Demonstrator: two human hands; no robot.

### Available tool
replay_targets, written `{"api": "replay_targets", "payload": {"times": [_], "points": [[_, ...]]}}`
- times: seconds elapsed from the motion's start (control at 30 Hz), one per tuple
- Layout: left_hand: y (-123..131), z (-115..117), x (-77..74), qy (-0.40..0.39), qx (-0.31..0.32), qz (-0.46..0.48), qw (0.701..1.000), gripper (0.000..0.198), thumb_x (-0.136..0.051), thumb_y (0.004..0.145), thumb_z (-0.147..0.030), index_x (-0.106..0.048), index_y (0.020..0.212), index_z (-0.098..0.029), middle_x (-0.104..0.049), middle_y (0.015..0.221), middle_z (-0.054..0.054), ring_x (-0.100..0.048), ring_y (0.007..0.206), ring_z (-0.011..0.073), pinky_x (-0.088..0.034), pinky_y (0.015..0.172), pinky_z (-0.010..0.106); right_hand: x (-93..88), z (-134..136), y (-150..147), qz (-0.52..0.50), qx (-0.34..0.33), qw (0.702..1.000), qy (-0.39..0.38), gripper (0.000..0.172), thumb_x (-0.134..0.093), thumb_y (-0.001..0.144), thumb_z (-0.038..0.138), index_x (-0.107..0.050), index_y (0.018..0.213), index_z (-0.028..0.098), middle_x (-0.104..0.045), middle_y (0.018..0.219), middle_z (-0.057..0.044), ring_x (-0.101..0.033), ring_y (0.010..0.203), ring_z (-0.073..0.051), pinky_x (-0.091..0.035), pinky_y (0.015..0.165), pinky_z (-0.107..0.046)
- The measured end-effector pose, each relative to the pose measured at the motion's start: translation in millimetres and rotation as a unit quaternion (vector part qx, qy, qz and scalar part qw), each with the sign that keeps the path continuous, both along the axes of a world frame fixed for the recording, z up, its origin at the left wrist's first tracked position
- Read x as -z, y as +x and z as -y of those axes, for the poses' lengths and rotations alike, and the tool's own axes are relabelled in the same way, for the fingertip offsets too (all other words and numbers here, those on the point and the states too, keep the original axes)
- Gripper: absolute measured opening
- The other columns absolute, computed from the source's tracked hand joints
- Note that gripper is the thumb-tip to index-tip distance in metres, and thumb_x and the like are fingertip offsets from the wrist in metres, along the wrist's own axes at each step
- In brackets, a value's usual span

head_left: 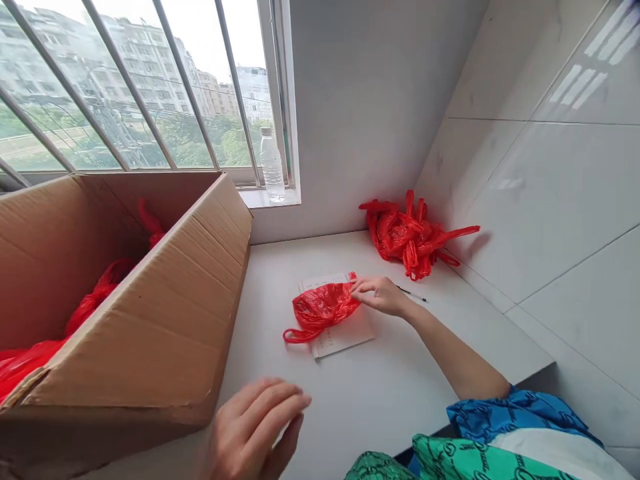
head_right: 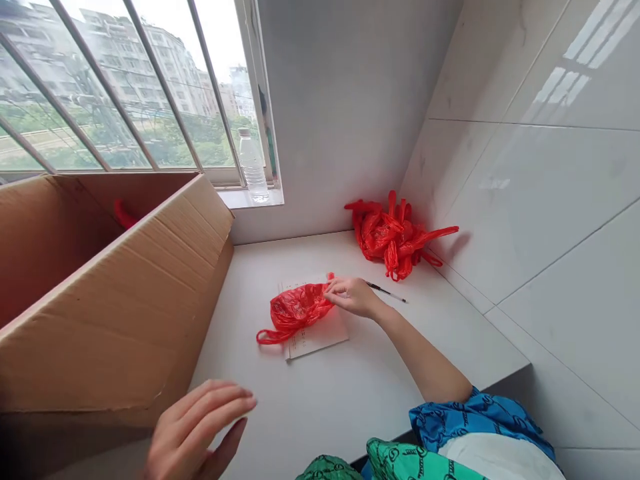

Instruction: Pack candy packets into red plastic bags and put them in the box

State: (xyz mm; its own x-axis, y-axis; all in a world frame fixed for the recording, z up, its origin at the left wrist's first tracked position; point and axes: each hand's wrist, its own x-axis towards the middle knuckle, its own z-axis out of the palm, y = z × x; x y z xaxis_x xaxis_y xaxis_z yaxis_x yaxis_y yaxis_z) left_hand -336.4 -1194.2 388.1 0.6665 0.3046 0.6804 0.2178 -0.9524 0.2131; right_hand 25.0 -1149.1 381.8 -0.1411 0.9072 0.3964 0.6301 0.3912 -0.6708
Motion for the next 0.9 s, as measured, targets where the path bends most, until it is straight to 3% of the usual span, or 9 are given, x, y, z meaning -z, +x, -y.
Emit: {"api": "replay_targets", "payload": {"times": [0.1,0.2,0.3,0.4,0.53,0.6,0.7,0.8,0.9], "points": [[26,-26,0.2,-0.086,-0.054,-0.033,0.994,0.027,-0.053,0.093,-0.016,-0.057,0.118,-0.029,-0.068,0.106,0.005,-0.064,0.098,0.0206,-0.056,0.08,0.035,18.4,17,-6,0.022,0.042,0.999,0.016,0.033,-0.053,0.095,0.044,-0.073,0.077,0.025,-0.074,0.092,-0.005,-0.067,0.092,-0.021,-0.052,0.083,-0.035],[53,-52,6.7,-0.143,-0.123,-0.059,0.98,0.019,-0.05,0.097,-0.026,-0.06,0.113,-0.027,-0.065,0.113,0.005,-0.061,0.106,0.0222,-0.054,0.083,0.036,12.6,21,-13,0.01,0.078,0.996,0.035,0.036,-0.048,0.098,0.044,-0.068,0.076,0.023,-0.071,0.085,-0.004,-0.064,0.079,-0.018,-0.049,0.069,-0.03],[81,-73,21.1,-0.151,-0.151,-0.075,0.974,0.021,-0.051,0.097,-0.03,-0.062,0.114,-0.026,-0.063,0.121,0.006,-0.058,0.112,0.0245,-0.052,0.084,0.038,5.4,15,-28,0.067,0.089,0.993,0.031,0.032,-0.052,0.097,0.045,-0.065,0.078,0.023,-0.068,0.08,-0.002,-0.061,0.072,-0.016,-0.046,0.068,-0.029],[101,-87,39.6,-0.13,-0.159,-0.101,0.973,0.023,-0.058,0.094,-0.03,-0.063,0.116,-0.027,-0.065,0.118,0.005,-0.058,0.109,0.0252,-0.049,0.084,0.038,15.0,6,-44,0.158,0.074,0.985,-0.007,0.019,-0.068,0.087,0.043,-0.065,0.089,0.024,-0.068,0.09,-0.001,-0.062,0.079,-0.017,-0.044,0.063,-0.028],[104,-97,58.5,-0.152,-0.195,-0.119,0.962,0.017,-0.051,0.097,-0.025,-0.067,0.092,-0.025,-0.069,0.088,0.0,-0.061,0.076,0.017,-0.044,0.076,0.034,36.7,0,-47,0.2,0.077,0.977,-0.001,0.012,-0.072,0.085,0.028,-0.061,0.085,0.022,-0.066,0.09,-0.002,-0.062,0.082,-0.018,-0.043,0.062,-0.027],[101,-100,61.1,-0.172,-0.207,-0.098,0.958,0.019,-0.048,0.098,-0.025,-0.066,0.092,-0.024,-0.07,0.089,-0.001,-0.059,0.068,0.0144,-0.043,0.074,0.033,40.5,0,-42,0.192,0.081,0.978,0.024,0.008,-0.068,0.087,0.023,-0.06,0.087,0.022,-0.066,0.091,-0.002,-0.061,0.082,-0.018,-0.043,0.065,-0.028],[100,-101,59.3,-0.174,-0.204,-0.049,0.962,0.017,-0.047,0.099,-0.027,-0.064,0.098,-0.023,-0.068,0.097,0.001,-0.06,0.077,0.0158,-0.044,0.073,0.031,39.6,1,-38,0.186,0.101,0.975,0.062,0.007,-0.063,0.091,0.025,-0.06,0.087,0.022,-0.066,0.088,-0.002,-0.059,0.079,-0.018,-0.043,0.068,-0.03],[104,-100,60.4,-0.137,-0.153,-0.044,0.978,0.02,-0.055,0.096,-0.032,-0.063,0.111,-0.024,-0.065,0.108,0.005,-0.06,0.097,0.021,-0.046,0.081,0.033,41.4,1,-41,0.187,0.08,0.977,0.063,0.017,-0.066,0.09,0.037,-0.06,0.086,0.022,-0.067,0.085,-0.002,-0.059,0.077,-0.018,-0.043,0.072,-0.032],[108,-100,66.5,-0.112,-0.132,-0.086,0.981,0.02,-0.058,0.094,-0.034,-0.065,0.111,-0.024,-0.066,0.1,0.005,-0.059,0.089,0.0206,-0.045,0.077,0.033,45.8,1,-44,0.21,0.052,0.976,0.039,0.022,-0.075,0.083,0.037,-0.06,0.087,0.022,-0.068,0.085,-0.001,-0.06,0.078,-0.019,-0.042,0.072,-0.032]]}}
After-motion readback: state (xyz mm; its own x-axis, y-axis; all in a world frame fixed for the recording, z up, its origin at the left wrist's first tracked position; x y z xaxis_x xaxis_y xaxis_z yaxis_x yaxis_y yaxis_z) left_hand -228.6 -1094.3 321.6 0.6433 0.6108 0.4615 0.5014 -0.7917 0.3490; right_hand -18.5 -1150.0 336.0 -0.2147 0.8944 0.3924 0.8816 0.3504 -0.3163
